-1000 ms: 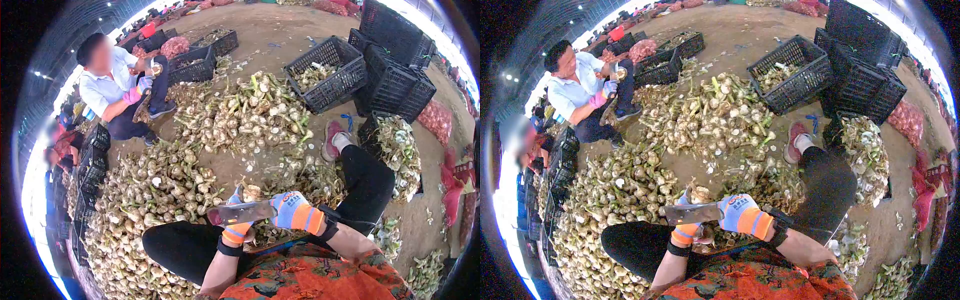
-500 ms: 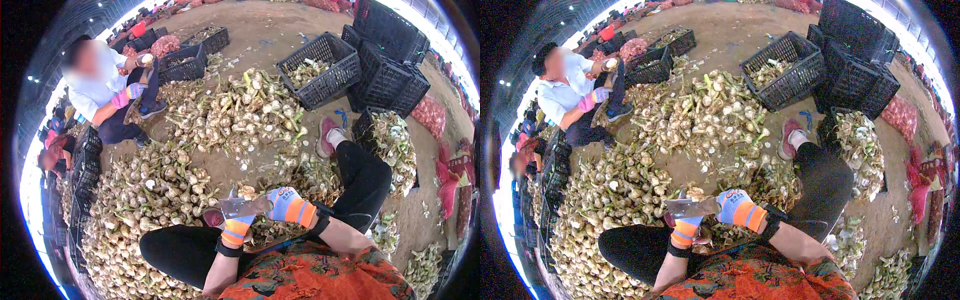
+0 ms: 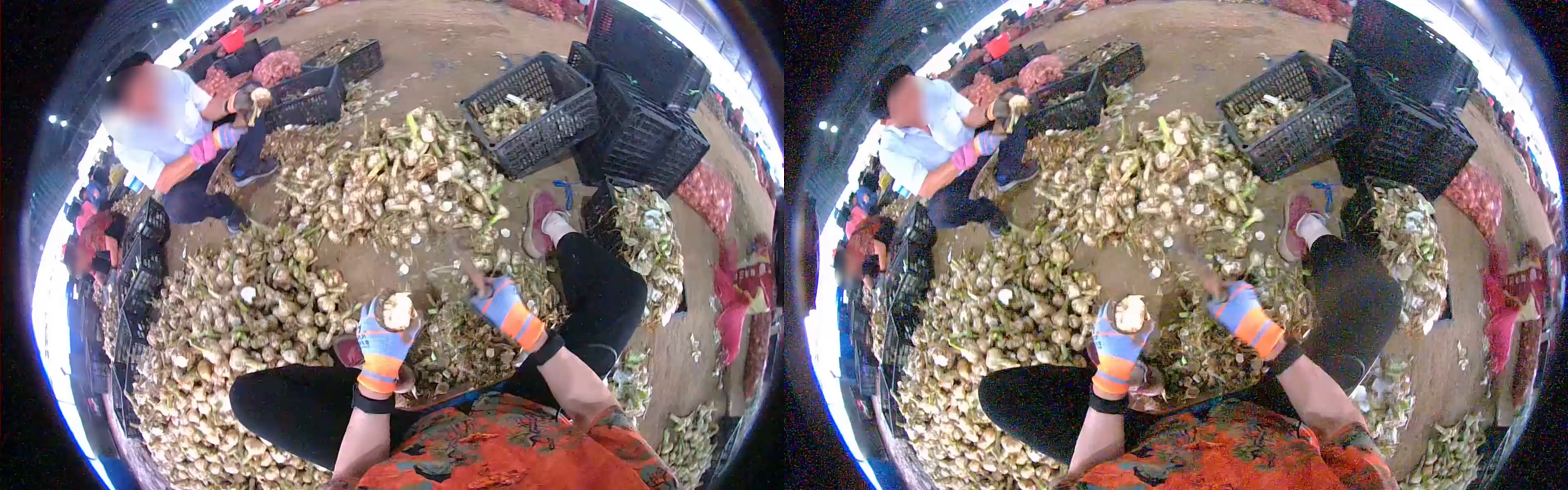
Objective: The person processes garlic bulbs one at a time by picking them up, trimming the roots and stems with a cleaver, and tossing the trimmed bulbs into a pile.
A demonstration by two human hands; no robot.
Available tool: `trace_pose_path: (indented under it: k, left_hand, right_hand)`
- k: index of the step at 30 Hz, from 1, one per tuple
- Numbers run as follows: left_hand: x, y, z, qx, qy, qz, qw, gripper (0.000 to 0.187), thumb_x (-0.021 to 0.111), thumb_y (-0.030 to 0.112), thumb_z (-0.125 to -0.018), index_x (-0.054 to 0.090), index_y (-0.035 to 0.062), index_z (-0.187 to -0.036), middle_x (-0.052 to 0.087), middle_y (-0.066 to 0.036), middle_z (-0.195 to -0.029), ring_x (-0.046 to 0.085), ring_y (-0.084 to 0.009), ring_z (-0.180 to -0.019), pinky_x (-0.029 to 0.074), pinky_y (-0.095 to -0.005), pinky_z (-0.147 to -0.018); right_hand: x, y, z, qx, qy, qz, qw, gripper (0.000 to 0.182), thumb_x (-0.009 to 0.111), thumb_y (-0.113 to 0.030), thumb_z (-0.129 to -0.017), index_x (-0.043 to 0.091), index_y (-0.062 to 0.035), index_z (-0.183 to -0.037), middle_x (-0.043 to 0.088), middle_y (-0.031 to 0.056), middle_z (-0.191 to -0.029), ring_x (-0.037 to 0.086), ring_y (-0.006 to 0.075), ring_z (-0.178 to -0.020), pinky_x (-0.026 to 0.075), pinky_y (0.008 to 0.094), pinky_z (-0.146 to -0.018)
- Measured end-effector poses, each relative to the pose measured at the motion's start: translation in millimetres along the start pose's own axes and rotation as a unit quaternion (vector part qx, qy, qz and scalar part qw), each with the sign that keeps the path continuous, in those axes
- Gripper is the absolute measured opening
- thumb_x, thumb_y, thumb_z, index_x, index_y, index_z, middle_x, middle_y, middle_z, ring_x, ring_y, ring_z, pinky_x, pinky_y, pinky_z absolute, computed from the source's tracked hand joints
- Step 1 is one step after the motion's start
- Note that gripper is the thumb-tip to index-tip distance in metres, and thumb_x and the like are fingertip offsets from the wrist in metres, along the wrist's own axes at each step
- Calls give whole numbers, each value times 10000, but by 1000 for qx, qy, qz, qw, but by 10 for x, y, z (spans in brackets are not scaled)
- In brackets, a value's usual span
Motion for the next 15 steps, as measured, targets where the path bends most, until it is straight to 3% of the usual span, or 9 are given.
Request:
trace_pose_path:
  k: [2,3,4,5,7,8,11,13,15]
  left_hand:
    - [236,-256,-31,-40,10,130,991,470,768,191,-601,554,7,-977,617,-116,-883,611,-210,-746,498,-290,-695]
    - [339,-404,10,-91,20,253,963,418,759,179,-627,565,17,-961,617,-102,-889,607,-205,-749,500,-291,-699]
    - [327,-264,-4,-174,-24,453,874,264,663,143,-735,572,22,-951,612,-84,-913,598,-196,-775,495,-309,-719]
    - [286,-207,0,-172,-24,452,875,264,663,143,-735,572,22,-951,612,-84,-913,598,-196,-775,495,-309,-719]
    - [471,-231,179,-430,-39,712,554,121,609,27,-750,568,59,-859,595,-58,-789,586,-146,-701,528,-291,-650]
    - [495,-254,165,-387,-29,737,553,43,575,49,-788,557,64,-825,602,-43,-753,580,-134,-623,525,-264,-593]
    - [562,-130,180,-406,-43,773,485,12,543,55,-810,554,51,-810,599,-41,-727,578,-142,-596,522,-248,-574]
    - [579,-78,185,-410,-39,772,484,19,541,63,-809,553,49,-810,592,-42,-720,575,-137,-596,509,-238,-554]
    - [593,-32,245,-421,-22,769,480,39,537,81,-805,549,43,-810,578,-46,-705,569,-128,-597,483,-218,-514]
  right_hand:
    - [112,-274,53,3,-66,-98,993,234,629,-191,-691,614,-11,-841,630,123,-685,588,147,-616,466,305,-579]
    - [256,-204,73,-63,-96,-137,984,242,646,-209,-688,607,-8,-816,616,98,-653,569,114,-604,455,294,-552]
    - [299,-262,101,-62,-109,-146,981,226,650,-199,-689,607,-12,-808,609,84,-647,567,103,-611,455,290,-552]
    - [348,-318,130,-61,-122,-157,978,209,653,-189,-690,607,-17,-800,601,70,-641,564,92,-618,455,286,-551]
    - [484,-252,171,-36,-153,-254,954,142,636,-141,-708,632,-31,-798,617,56,-667,559,90,-625,453,270,-565]
    - [556,-225,201,-10,-183,-345,920,92,619,-93,-725,657,-46,-795,632,43,-693,554,87,-631,451,254,-580]
    - [543,-366,281,-113,-171,-264,942,88,628,-88,-736,660,-51,-809,635,38,-727,562,93,-663,454,258,-598]
    - [598,-298,233,-132,-165,-270,940,91,616,-122,-741,645,-45,-782,629,66,-712,568,121,-640,454,272,-584]
    - [1013,475,-19,-129,-154,-64,977,94,595,-157,-729,628,-70,-744,612,93,-701,565,173,-598,447,299,-557]
Point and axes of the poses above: each hand's wrist, its own z-axis away from the middle knuckle, its own x-axis out of the palm, y = z × x, the point moved 5 cm from there along -z, towards the middle knuckle
